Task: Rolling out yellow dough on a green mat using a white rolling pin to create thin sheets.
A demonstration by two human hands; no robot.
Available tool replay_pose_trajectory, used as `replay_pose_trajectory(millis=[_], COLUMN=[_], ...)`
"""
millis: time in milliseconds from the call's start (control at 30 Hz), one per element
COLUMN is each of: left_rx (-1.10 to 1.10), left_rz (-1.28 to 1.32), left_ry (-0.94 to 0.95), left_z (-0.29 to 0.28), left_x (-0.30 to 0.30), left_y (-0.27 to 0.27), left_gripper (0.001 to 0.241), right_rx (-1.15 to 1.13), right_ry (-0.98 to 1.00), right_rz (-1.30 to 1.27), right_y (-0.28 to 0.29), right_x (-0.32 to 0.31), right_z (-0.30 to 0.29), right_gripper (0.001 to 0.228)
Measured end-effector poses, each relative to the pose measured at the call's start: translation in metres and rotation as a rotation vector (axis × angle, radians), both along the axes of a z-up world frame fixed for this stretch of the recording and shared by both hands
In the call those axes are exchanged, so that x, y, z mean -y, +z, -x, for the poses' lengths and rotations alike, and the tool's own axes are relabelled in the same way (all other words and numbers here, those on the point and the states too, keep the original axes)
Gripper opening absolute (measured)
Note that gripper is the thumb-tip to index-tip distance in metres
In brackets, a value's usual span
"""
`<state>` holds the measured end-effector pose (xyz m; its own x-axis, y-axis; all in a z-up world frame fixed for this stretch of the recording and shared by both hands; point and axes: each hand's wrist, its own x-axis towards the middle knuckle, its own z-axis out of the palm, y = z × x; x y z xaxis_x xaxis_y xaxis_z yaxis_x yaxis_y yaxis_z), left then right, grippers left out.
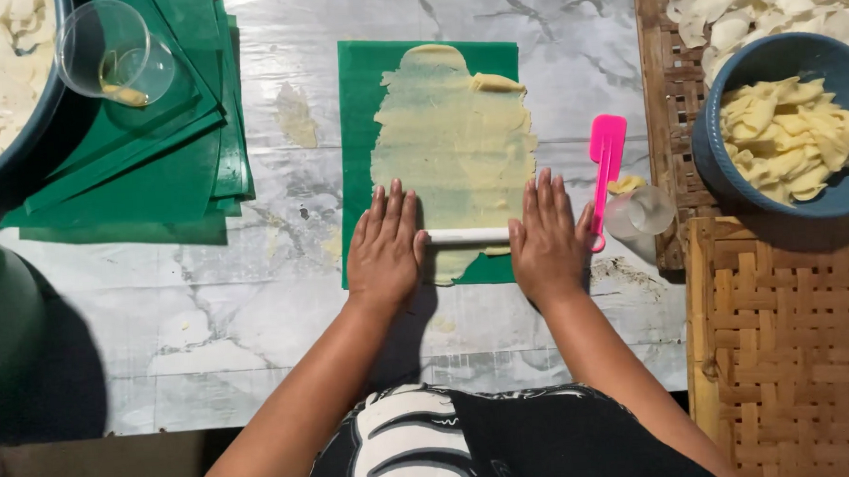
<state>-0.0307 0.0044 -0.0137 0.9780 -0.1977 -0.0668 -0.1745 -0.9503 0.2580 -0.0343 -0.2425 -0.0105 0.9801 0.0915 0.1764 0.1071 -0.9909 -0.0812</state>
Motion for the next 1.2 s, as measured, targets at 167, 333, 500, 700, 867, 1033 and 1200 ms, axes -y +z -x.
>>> replay_pose_trajectory(millis=[167, 333, 500, 700, 867, 1033, 1200], left_rx=[0.238, 0.390, 0.116, -0.036, -0.034, 0.361, 0.148], left_rz=[0.087, 0.295, 0.077, 0.014, 0.023, 0.134, 0.122], left_ry=[-0.044, -0.129, 0.054, 0.087, 0.115, 0.130, 0.094], left_z=[0.021, 0.041, 0.029, -0.068, -0.140, -0.133, -0.052], left_x=[-0.009, -0.020, 0.016, 0.022, 0.023, 0.015, 0.009], left_y=[-0.012, -0.009, 0.007, 0.023, 0.025, 0.024, -0.009], left_gripper=[0.057, 0.045, 0.066, 0.063, 0.065, 0.060, 0.067], right_rx=[0.067, 0.002, 0.040, 0.050, 0.076, 0.249, -0.036], right_ry=[0.024, 0.069, -0.023, -0.047, -0.060, -0.005, -0.008], right_rz=[0.006, -0.048, -0.019, -0.062, -0.066, -0.135, -0.163], right_y=[-0.009, -0.008, -0.019, 0.002, -0.004, 0.022, 0.006], right_x=[0.004, 0.012, 0.005, -0.004, -0.002, -0.005, -0.023], right_z=[0.016, 0.048, 0.005, -0.085, -0.155, -0.145, -0.050], right_gripper=[0.063, 0.064, 0.067, 0.060, 0.061, 0.055, 0.068])
